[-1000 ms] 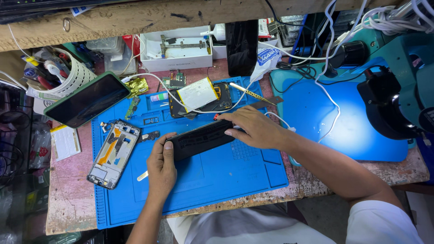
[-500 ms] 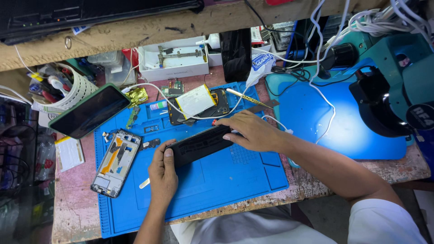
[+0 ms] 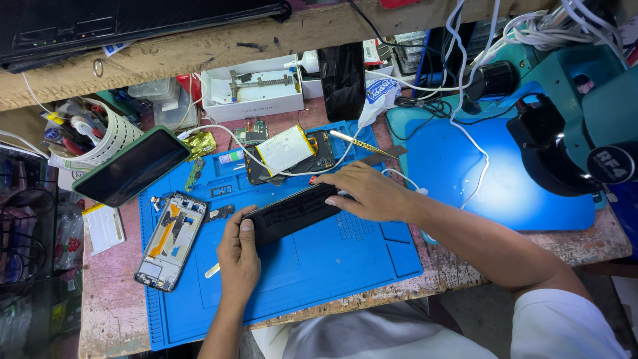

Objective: The person manipulates the internal components of a disassembled mobile phone on a blue mat, using a screwdriver to work on internal parts and handling a battery and flex cables by hand. They lift the device to check the front display before continuing work on the internal circuitry.

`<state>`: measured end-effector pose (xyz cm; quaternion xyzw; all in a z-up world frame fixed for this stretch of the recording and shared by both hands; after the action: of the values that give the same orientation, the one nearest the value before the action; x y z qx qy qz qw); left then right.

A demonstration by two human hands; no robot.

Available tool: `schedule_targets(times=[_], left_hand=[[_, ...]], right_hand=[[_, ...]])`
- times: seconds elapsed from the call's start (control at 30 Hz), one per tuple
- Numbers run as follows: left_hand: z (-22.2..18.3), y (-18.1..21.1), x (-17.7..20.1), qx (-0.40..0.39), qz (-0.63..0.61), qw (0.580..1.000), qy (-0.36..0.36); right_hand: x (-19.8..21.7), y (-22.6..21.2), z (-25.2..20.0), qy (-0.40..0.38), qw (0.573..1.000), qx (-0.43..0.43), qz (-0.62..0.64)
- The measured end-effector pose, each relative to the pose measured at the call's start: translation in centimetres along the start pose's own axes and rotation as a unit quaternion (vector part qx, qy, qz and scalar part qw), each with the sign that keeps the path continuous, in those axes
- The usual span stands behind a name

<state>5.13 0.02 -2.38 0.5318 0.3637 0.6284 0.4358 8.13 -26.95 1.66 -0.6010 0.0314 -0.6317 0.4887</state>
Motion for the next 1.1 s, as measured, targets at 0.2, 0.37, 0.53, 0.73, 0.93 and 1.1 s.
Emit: schedule_targets(times=[0.2,0.37,0.53,0.73,0.93,1.1], left_hand=[[0.2,0.0,-0.1,-0.009,0.002,1.000,0.004],[0.1,-0.2,0.3,-0.084,0.030,0.996,0.019],[-0.1,-0.3,0.3,-0.039,0.000,0.999,0.006],[0.0,0.3,0.4,-0.020,0.000,1.000,0.000],[-0.1,-0.3,0.2,-0.010,-0.016,1.000,-0.006],[-0.1,-0.1,0.1,-0.032,-0.043,0.999,-0.005]], right_hand=[[0.2,-0.3,0.1,0.011,1.000,0.023,-0.004],[0.2,-0.3,0.3,0.007,0.999,0.043,-0.014],[0.2,-0.7,0.5,-0.007,1.000,0.025,0.003],[0.4,-1.1,0.6,-0.009,1.000,0.020,-0.008],[0.3,-1.0,0.4,-0.005,1.000,0.026,-0.002],[0.5,-1.1,0.6,0.000,1.000,0.028,0.001]])
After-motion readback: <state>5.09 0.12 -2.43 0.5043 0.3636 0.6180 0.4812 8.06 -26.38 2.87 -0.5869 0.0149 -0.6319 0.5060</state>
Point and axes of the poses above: each hand's wrist, its own z-axis towards the middle knuckle, its own x-axis out of the back of the hand, y = z × x, the point moved 5 cm from there along z, towards the middle knuckle, and after that the axes turned 8 degrees about z, right-handed, at the moved point
